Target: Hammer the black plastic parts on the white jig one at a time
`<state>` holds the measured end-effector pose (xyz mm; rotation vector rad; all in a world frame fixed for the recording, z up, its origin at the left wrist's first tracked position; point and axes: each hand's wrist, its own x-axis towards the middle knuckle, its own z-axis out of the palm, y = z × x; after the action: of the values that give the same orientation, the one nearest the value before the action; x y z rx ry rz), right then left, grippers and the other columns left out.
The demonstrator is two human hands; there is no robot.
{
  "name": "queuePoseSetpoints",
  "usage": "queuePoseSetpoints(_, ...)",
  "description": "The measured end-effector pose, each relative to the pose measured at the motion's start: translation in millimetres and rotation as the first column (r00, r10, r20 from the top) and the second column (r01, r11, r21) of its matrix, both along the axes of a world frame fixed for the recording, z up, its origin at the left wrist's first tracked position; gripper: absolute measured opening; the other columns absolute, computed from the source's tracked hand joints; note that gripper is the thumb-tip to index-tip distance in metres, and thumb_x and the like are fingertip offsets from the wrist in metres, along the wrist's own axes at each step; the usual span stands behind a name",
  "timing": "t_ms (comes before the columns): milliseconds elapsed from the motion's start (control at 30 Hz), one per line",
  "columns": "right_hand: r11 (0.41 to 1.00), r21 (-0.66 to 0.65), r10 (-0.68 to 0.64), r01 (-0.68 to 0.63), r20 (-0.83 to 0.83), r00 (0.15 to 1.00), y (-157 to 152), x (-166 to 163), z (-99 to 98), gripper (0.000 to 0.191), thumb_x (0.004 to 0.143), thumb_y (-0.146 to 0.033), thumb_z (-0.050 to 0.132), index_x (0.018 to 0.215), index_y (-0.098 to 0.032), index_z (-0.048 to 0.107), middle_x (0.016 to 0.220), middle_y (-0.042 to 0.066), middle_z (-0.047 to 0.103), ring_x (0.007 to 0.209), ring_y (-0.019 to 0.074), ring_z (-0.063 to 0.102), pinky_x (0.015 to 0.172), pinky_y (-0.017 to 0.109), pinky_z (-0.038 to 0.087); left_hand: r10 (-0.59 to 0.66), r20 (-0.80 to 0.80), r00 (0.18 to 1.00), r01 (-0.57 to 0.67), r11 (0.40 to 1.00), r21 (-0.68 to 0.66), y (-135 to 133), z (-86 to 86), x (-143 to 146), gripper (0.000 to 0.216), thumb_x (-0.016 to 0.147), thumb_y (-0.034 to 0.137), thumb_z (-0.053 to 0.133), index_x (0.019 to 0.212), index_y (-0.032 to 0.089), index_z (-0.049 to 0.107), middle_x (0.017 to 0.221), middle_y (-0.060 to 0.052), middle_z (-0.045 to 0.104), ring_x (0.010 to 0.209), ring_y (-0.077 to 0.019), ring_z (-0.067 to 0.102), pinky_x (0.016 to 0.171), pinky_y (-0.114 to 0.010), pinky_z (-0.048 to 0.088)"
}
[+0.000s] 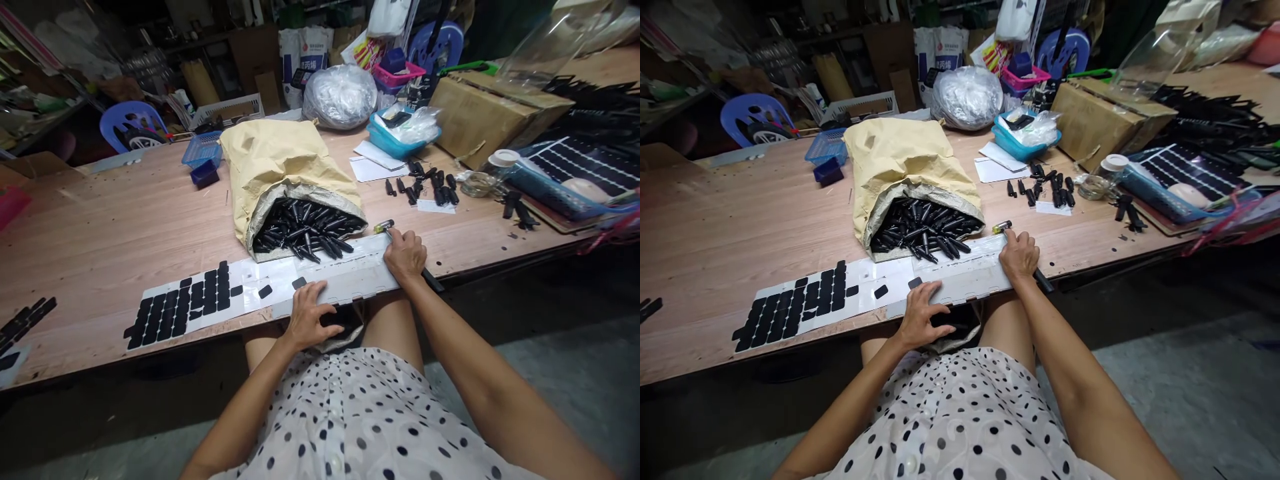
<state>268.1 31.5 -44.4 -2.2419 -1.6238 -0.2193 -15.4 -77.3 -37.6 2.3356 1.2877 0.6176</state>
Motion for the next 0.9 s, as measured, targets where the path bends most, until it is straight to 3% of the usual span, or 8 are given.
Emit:
queuePoseSetpoints(100, 1.000, -0.004, 0.004, -0.004, 0.012, 1.000, -0.1, -0.3, -0.8, 0.040, 0.095, -0.019, 0.047, 0.127, -0.020, 0.070, 0.102, 0.015, 0.058, 0.095, 0.0283, 0.049, 0.070, 0.034, 0.029, 0.183, 0.073, 0.980, -0.182, 0.983, -0.018, 20.8, 13.2, 6.9, 0.026, 0.077, 0.044, 0.085, 0.095, 0.026, 0.077, 0.124, -0.009, 0.071, 0.117, -0.0305, 0.062, 0.102, -0.046, 0.050)
queuePoseSetpoints(200, 1.000, -0.019, 0.017, -0.016, 0.019, 1.000, 0.3, -0.2, -0.8, 0.040, 0.095, -0.020, 0.048, 0.129, -0.020, 0.069, 0.103, 0.015, 0.058, 0.095, 0.0281, 0.049, 0.072, 0.034, 0.031, 0.490, 0.068, 0.869, -0.486, 0.871, -0.071, 60.4, 34.2, 14.0, 0.016, 0.089, 0.039, 0.073, 0.093, 0.024, 0.074, 0.099, -0.006, 0.071, 0.097, -0.0249, 0.066, 0.088, -0.038, 0.053)
queuePoseSetpoints(333, 0.999, -0.033, 0.023, -0.023, 0.022, 0.999, 0.8, -1.1, -0.4, 0.040, 0.094, -0.021, 0.050, 0.131, -0.021, 0.068, 0.105, 0.015, 0.057, 0.096, 0.0284, 0.049, 0.073, 0.035, 0.032, 0.727, -0.075, 0.682, -0.731, 0.678, -0.073, 106.5, 54.6, 25.9, 0.016, 0.090, 0.038, 0.070, 0.086, 0.023, 0.075, 0.102, -0.009, 0.070, 0.107, -0.0305, 0.064, 0.094, -0.043, 0.051)
queuePoseSetpoints(433, 0.999, -0.035, 0.014, -0.013, 0.024, 1.000, 1.1, -2.7, 0.4, 0.040, 0.094, -0.021, 0.050, 0.130, -0.021, 0.068, 0.105, 0.015, 0.058, 0.097, 0.0286, 0.049, 0.074, 0.035, 0.032, 0.758, -0.152, 0.635, -0.771, 0.634, -0.059, 122.7, 59.5, 32.4, 0.016, 0.086, 0.037, 0.073, 0.081, 0.022, 0.076, 0.110, -0.013, 0.070, 0.117, -0.0357, 0.060, 0.100, -0.049, 0.047)
queuePoseSetpoints(633, 0.998, -0.055, 0.003, -0.002, 0.022, 1.000, 1.1, -5.4, 4.2, 0.042, 0.095, -0.019, 0.047, 0.131, -0.021, 0.068, 0.108, 0.016, 0.059, 0.100, 0.0296, 0.051, 0.074, 0.036, 0.032, 0.732, -0.181, 0.657, -0.753, 0.647, -0.118, 122.8, 62.5, 23.0, 0.011, 0.080, 0.034, 0.074, 0.078, 0.024, 0.078, 0.110, -0.010, 0.072, 0.114, -0.0355, 0.060, 0.099, -0.048, 0.046)
queuePoseSetpoints(733, 0.998, -0.065, -0.005, 0.006, 0.022, 1.000, 1.1, -5.7, 4.9, 0.041, 0.095, -0.019, 0.047, 0.131, -0.021, 0.068, 0.109, 0.016, 0.059, 0.101, 0.0298, 0.051, 0.075, 0.036, 0.032, 0.626, -0.163, 0.763, -0.645, 0.755, -0.118, 107.4, 60.3, 8.0, 0.011, 0.079, 0.035, 0.075, 0.075, 0.026, 0.078, 0.098, -0.006, 0.073, 0.107, -0.0320, 0.060, 0.094, -0.044, 0.047)
queuePoseSetpoints(833, 0.998, -0.062, -0.003, 0.005, 0.018, 1.000, 0.9, -5.2, 4.6, 0.041, 0.096, -0.019, 0.047, 0.130, -0.020, 0.068, 0.109, 0.016, 0.059, 0.101, 0.0299, 0.051, 0.075, 0.037, 0.032, 0.425, -0.140, 0.894, -0.441, 0.890, -0.117, 85.2, 50.3, -5.5, 0.008, 0.077, 0.034, 0.079, 0.077, 0.027, 0.078, 0.087, -0.004, 0.071, 0.101, -0.0285, 0.060, 0.091, -0.041, 0.047)
queuePoseSetpoints(900, 0.999, -0.049, 0.000, 0.000, 0.009, 1.000, 0.6, -4.7, 4.3, 0.040, 0.095, -0.020, 0.047, 0.130, -0.020, 0.068, 0.108, 0.016, 0.059, 0.100, 0.0302, 0.050, 0.075, 0.037, 0.033, 0.336, -0.125, 0.934, -0.350, 0.929, -0.118, 72.4, 40.1, -10.6, 0.007, 0.076, 0.033, 0.080, 0.080, 0.027, 0.078, 0.085, -0.003, 0.070, 0.099, -0.0276, 0.059, 0.090, -0.040, 0.048)
